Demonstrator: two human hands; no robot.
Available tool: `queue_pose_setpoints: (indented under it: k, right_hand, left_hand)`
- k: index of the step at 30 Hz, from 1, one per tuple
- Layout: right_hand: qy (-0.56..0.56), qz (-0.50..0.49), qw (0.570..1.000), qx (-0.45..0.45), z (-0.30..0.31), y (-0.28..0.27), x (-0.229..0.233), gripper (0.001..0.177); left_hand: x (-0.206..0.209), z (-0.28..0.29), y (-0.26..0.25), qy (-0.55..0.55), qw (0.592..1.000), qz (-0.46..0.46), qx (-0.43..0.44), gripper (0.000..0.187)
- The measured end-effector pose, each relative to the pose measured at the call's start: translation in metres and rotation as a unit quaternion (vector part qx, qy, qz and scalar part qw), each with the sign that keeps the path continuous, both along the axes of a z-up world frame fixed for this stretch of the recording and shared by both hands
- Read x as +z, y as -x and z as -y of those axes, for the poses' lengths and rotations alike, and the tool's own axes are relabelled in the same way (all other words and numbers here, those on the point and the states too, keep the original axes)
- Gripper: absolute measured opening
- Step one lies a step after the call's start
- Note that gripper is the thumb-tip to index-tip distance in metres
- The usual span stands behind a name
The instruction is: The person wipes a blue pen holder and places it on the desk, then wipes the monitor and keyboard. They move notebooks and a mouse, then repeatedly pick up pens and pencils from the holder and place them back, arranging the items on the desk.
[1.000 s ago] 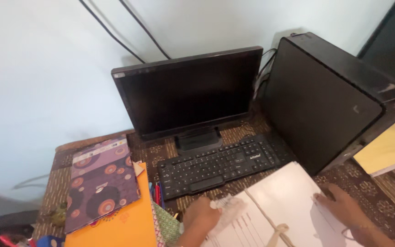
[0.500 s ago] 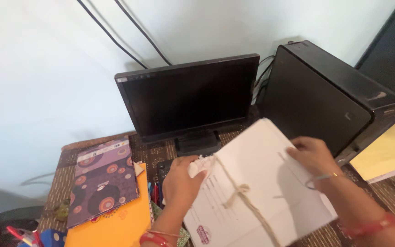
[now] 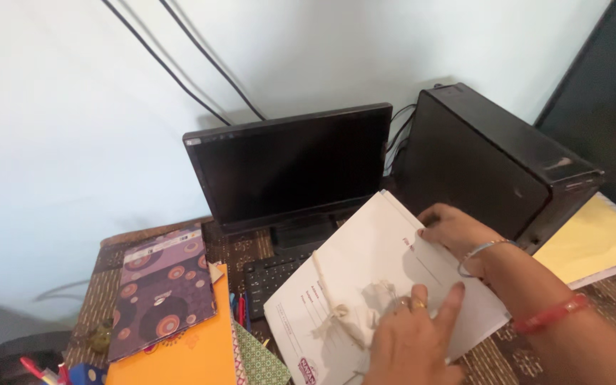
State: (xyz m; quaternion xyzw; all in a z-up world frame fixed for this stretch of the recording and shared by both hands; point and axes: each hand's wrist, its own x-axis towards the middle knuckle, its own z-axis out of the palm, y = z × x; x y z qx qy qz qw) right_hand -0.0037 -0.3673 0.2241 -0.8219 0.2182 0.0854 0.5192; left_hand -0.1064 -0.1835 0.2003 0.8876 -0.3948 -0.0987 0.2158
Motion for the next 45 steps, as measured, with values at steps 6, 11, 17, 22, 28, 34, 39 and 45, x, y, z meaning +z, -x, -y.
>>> queue_pose_setpoints:
  k: [6,11,17,22,28,34,39,45]
  right_hand:
    - [-0.263,-0.033,0.964,0.014,0.042,0.036,-0.008,0.039]
    - [-0.226,-0.041,0.967,-0.113,0.064,0.065,-0.080,0.046]
    - [-0.107,0.027,0.994,-0.017,0.052,0.079,-0.211,0.043]
    - [0.025,0.071,0.997,-0.005,0.068,0.081,-0.241,0.042]
    - [-0.104,0.061,0.991,-0.051,0.112,0.065,-0.164,0.037]
    - [-0.178,0.115,0.974,-0.078,0.096,0.045,-0.098,0.024]
    - [-0.169,0.173,0.970,-0.021,0.081,0.038,-0.099,0.025]
    - [0.080,0.156,0.981,0.079,0.054,0.039,-0.156,0.033]
  left_hand:
    - [-0.029,0.008,0.008,0.086,0.995,0.041,0.030,0.092]
    - [-0.038,0.009,0.002,0.173,0.983,0.024,0.055,0.080]
    - [-0.049,0.014,0.005,0.220,0.973,0.046,0.060,0.061]
    - [-0.066,0.015,0.003,0.190,0.981,0.034,0.030,0.054]
    - [-0.105,0.021,0.009,0.182,0.973,0.140,0.003,0.032]
    - [-0.160,0.027,0.024,0.124,0.956,0.262,-0.050,0.014]
    - [-0.224,0.041,0.026,0.092,0.975,0.160,-0.123,0.025]
    - [-0.260,0.057,0.021,0.118,0.976,0.154,-0.099,0.026]
